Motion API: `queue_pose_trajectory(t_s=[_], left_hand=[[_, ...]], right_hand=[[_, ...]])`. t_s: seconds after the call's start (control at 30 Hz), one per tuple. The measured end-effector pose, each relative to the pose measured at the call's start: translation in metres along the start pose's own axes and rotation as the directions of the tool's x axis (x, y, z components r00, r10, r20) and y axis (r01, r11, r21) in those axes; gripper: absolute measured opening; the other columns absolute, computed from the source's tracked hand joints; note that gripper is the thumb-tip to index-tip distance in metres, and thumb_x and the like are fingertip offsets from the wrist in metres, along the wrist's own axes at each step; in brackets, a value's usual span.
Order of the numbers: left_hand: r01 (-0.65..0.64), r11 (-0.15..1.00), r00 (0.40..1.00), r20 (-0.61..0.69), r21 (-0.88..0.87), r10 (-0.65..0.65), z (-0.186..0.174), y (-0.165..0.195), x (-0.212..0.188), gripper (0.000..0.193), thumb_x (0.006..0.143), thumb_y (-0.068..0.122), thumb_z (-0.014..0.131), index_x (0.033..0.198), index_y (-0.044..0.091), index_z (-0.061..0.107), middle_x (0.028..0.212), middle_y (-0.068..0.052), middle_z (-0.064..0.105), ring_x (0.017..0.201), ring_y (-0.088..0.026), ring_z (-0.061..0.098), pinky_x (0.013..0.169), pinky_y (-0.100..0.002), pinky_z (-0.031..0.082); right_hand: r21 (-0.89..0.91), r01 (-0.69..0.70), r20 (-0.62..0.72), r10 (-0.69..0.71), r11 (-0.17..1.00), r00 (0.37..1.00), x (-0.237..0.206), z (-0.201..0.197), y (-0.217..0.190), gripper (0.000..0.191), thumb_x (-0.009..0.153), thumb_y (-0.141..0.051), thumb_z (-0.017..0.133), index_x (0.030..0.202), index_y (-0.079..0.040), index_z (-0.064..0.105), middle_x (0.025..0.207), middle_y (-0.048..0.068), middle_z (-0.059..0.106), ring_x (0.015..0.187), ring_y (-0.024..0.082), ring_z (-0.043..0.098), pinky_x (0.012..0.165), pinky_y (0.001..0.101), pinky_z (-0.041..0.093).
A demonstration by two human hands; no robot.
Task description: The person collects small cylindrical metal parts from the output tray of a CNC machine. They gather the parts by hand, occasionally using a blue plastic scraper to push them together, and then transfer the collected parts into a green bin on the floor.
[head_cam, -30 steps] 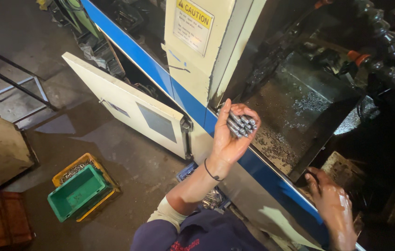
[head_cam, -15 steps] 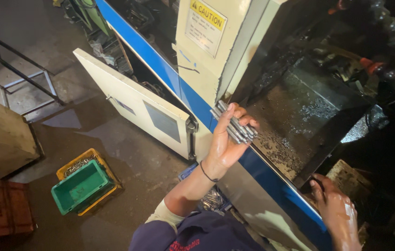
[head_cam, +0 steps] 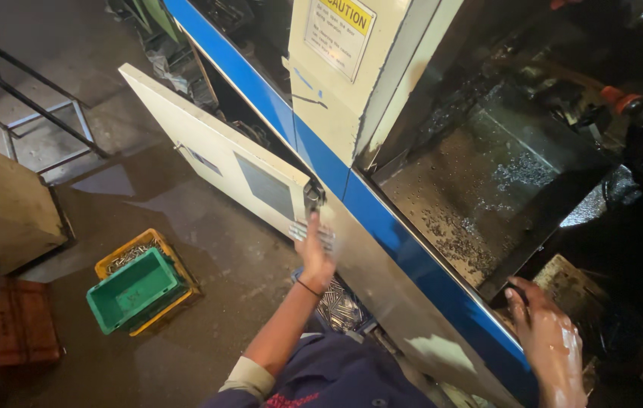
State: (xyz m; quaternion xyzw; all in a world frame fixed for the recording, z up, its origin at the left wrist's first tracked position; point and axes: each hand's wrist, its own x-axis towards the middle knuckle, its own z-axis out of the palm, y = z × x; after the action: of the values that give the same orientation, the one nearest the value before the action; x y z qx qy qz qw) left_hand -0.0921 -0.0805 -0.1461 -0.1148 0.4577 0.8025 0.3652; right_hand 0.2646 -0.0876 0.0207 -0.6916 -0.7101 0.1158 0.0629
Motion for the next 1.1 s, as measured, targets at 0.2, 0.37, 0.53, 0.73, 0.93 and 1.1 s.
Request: queue_pose_trajectory(t_s=[0.2,0.37,0.53,0.73,0.93,1.1], left_hand=[[0.285,0.951,0.93,-0.209,-0.118,-0.304,-0.084,-0.078,0.037,0.018,0.092,0.013,0.072,0.104,0.007,0.06,0.091,-0.011,0.069,0.076,-0.025,0.069,0.062,-0.036,0.059],[0.437,0.888,0.872,-0.311,0.142,-0.379,-0.097,-0.092,0.031,0.032,0.09,0.02,0.074,0.117,0.007,0.061,0.105,-0.014,0.067,0.088,-0.029,0.066,0.069,-0.044,0.055],[0.252,0.887,0.914,-0.397,0.388,-0.086,-0.062,-0.079,0.036,0.039,0.095,0.02,0.067,0.126,-0.001,0.059,0.113,-0.017,0.068,0.096,-0.031,0.067,0.082,-0.044,0.054],[-0.698,0.656,0.714,0.216,0.288,0.666,0.039,-0.018,-0.014,0.031,0.097,0.008,0.06,0.127,0.001,0.055,0.131,-0.015,0.06,0.122,-0.03,0.058,0.11,-0.044,0.042],[-0.977,0.036,-0.185,0.913,-0.212,0.363,0.13,0.041,-0.104,0.023,0.099,0.016,0.065,0.122,0.016,0.067,0.127,-0.002,0.069,0.126,-0.02,0.064,0.123,-0.043,0.037],[-0.979,-0.143,-0.166,0.975,-0.145,0.149,0.194,0.004,-0.096,0.033,0.099,0.032,0.063,0.129,0.018,0.064,0.126,-0.002,0.068,0.129,-0.022,0.063,0.123,-0.053,0.033]], right_hand=[[0.012,-0.071,0.038,0.071,0.997,0.997,-0.003,-0.004,-0.006,0.042,0.103,-0.046,0.053,0.139,-0.029,0.065,0.123,0.017,0.075,0.104,0.042,0.074,0.092,0.0515,0.058],[0.028,-0.029,0.023,0.028,0.999,0.999,-0.005,-0.004,-0.004,0.042,0.103,-0.045,0.053,0.138,-0.026,0.064,0.12,0.018,0.075,0.103,0.041,0.075,0.089,0.0511,0.059],[0.063,-0.036,0.048,0.033,0.997,0.998,-0.003,-0.003,-0.002,0.041,0.102,-0.043,0.054,0.138,-0.025,0.064,0.119,0.018,0.075,0.103,0.041,0.075,0.089,0.0516,0.059],[-0.002,-0.064,0.051,0.064,0.998,0.997,-0.004,-0.002,-0.002,0.042,0.103,-0.046,0.052,0.14,-0.029,0.063,0.119,0.018,0.075,0.103,0.042,0.075,0.091,0.0527,0.058],[-0.073,-0.048,0.035,0.051,0.996,0.998,-0.004,-0.002,-0.001,0.045,0.104,-0.047,0.053,0.145,-0.029,0.061,0.111,0.02,0.078,0.103,0.042,0.075,0.09,0.0518,0.059],[-0.12,0.139,-0.067,-0.147,0.983,0.987,0.006,0.002,-0.005,0.047,0.099,-0.044,0.056,0.139,-0.022,0.062,0.123,0.017,0.073,0.106,0.043,0.071,0.089,0.0517,0.058]])
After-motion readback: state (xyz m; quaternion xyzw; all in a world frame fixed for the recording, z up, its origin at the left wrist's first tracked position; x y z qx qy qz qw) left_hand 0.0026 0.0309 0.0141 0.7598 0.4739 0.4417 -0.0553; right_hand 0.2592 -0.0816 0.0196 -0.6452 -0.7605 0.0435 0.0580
